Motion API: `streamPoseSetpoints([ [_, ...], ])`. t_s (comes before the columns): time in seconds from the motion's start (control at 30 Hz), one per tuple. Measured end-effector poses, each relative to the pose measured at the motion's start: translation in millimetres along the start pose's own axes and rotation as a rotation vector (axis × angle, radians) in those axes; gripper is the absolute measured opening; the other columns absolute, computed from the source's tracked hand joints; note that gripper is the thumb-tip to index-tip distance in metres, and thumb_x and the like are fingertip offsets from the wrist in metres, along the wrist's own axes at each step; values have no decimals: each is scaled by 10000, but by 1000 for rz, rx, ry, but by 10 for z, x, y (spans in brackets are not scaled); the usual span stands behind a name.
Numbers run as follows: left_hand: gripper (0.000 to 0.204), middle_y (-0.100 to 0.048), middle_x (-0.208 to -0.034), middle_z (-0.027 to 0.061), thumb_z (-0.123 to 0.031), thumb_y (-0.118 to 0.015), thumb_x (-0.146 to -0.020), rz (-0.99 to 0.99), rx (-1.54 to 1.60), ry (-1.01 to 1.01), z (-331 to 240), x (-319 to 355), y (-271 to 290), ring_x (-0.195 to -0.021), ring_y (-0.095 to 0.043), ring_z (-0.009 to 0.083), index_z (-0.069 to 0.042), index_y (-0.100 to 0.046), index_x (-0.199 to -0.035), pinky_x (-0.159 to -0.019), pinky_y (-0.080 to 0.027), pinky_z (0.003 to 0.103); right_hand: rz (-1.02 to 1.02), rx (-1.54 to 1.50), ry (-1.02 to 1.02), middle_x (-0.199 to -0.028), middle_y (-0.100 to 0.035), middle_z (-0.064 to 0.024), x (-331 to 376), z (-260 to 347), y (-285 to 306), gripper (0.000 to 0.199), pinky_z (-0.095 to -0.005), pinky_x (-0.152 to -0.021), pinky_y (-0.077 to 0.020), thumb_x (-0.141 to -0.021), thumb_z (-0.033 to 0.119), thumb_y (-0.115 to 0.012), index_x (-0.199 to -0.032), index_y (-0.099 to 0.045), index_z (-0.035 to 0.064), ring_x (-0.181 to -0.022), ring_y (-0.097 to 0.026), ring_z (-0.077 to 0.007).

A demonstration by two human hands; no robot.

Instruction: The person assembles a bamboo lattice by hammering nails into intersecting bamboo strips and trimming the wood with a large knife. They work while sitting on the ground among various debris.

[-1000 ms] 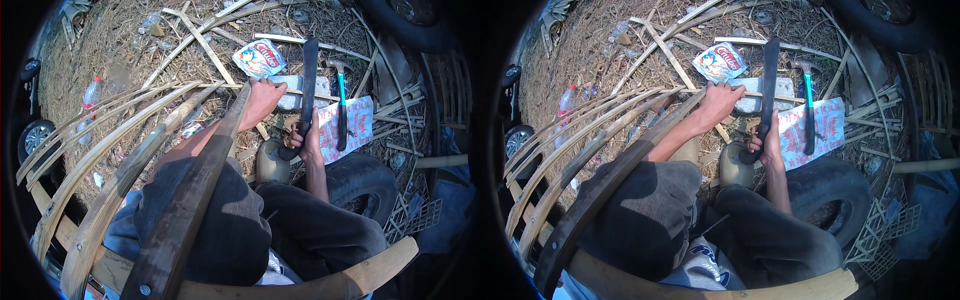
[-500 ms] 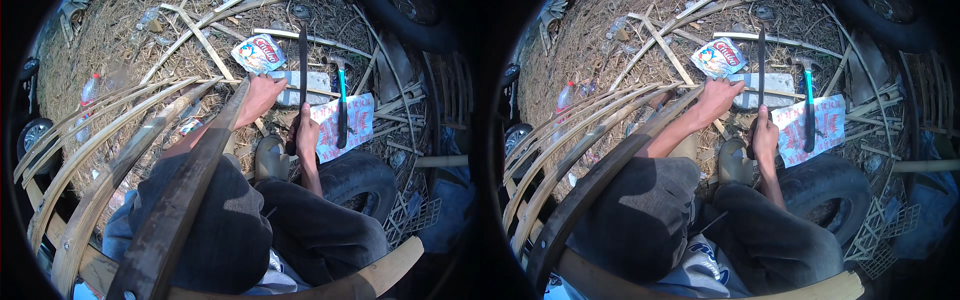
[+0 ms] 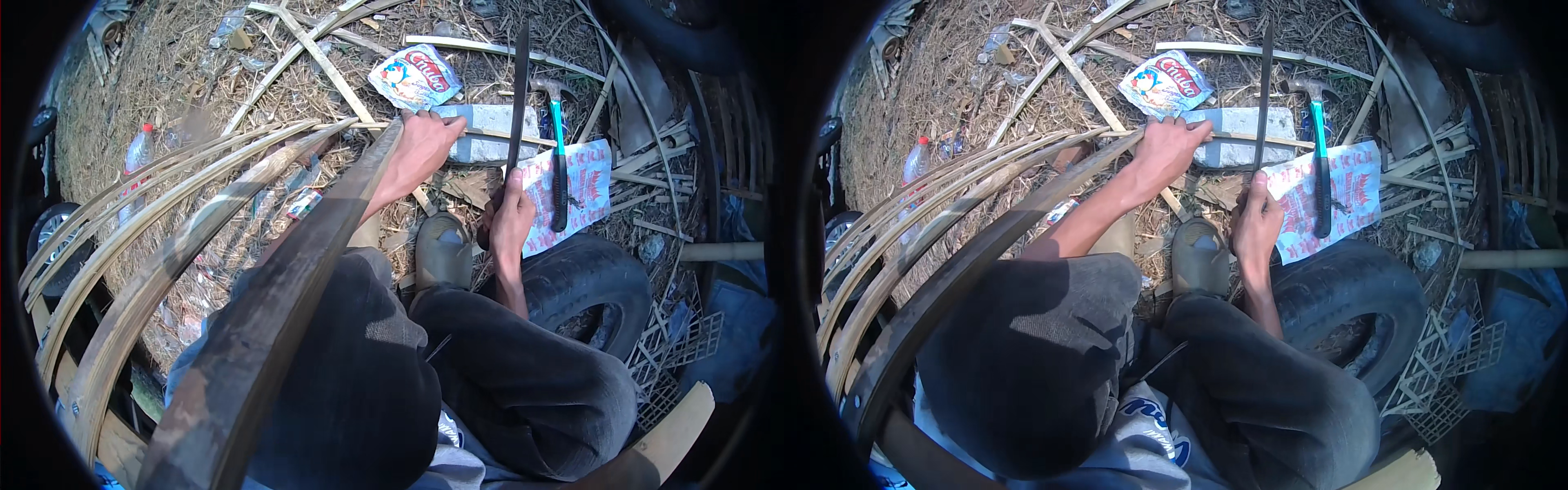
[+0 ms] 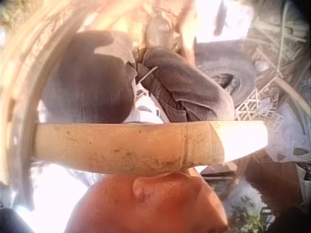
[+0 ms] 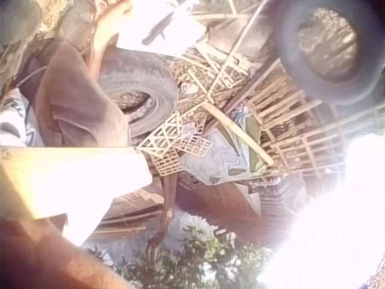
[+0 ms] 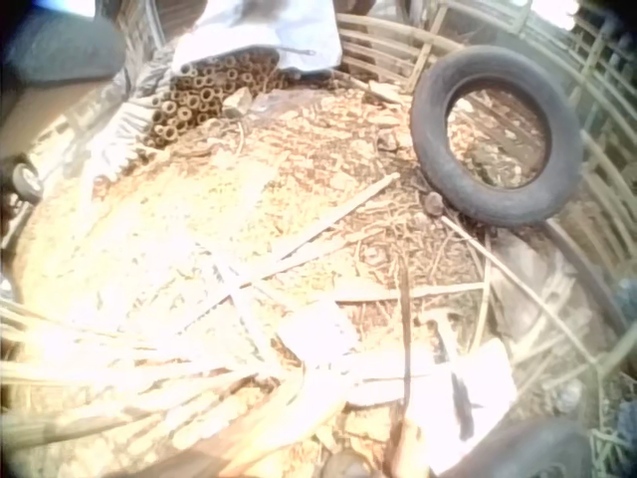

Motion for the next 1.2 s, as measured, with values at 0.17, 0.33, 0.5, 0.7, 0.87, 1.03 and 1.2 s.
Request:
streamPoseSetpoints([
  [0.17,225,-707,-813,153,-80,-564,-904,128,-58,7,89,135,57,-772,-707,325,-121,-607,-1121,-677,-501,482,78,-80,188,-519,-424,25,62,148,-144,601,-266,-407,-275,-1077,502,-453,-697,-534,43,-441,-394,-64],
  [0.33,205,-722,-797,171,-51,-572,-881,128,-24,-36,-69,8,-88,-757,-719,326,-94,-581,-1081,-635,-503,488,33,113,-48,-537,-451,19,0,17,7,599,-267,-429,-283,-1063,507,-493,-690,-542,40,-464,-412,-67],
  [0.5,174,-697,-769,142,-57,-556,-892,82,-107,-29,62,123,66,-749,-715,324,-104,-591,-1056,-657,-514,499,105,-209,334,-509,-402,36,214,602,-112,595,-249,-393,-266,-1088,499,-407,-696,-512,64,-429,-389,-47],
  [0.7,231,-709,-832,169,-47,-591,-854,68,-115,-10,103,105,63,-780,-714,347,-97,-586,-1080,-681,-514,516,46,15,77,-523,-411,32,53,262,-155,609,-262,-395,-267,-1077,507,-447,-672,-515,57,-424,-373,-56],
  [0.87,222,-680,-738,31,-103,-668,-835,58,-239,-70,6,202,7,-763,-711,213,-124,-566,-1032,-669,-494,433,-5,-64,324,-518,-426,21,147,350,-136,615,-261,-409,-282,-1076,514,-442,-669,-513,58,-440,-402,-66],
  [1.03,185,-667,-710,17,-127,-660,-858,28,-285,-28,87,184,38,-738,-708,209,-132,-597,-1032,-656,-501,411,68,-43,50,-520,-383,32,109,324,-173,605,-269,-381,-256,-1054,549,-473,-677,-499,76,-409,-359,-72],
  [1.2,141,-674,-733,34,-123,-642,-866,-78,-207,-88,-154,71,-3,-718,-708,213,-130,-597,-1000,-633,-510,398,-15,-28,263,-546,-433,14,61,312,-13,636,-256,-408,-286,-1069,539,-437,-669,-509,50,-438,-387,-71],
])
Point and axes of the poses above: each hand's wrist, its own x-axis away from the middle knuckle, its own y-axis out of the back of the hand, z = x × y, the point moved 7 cm from there along -x, towards the middle knuckle
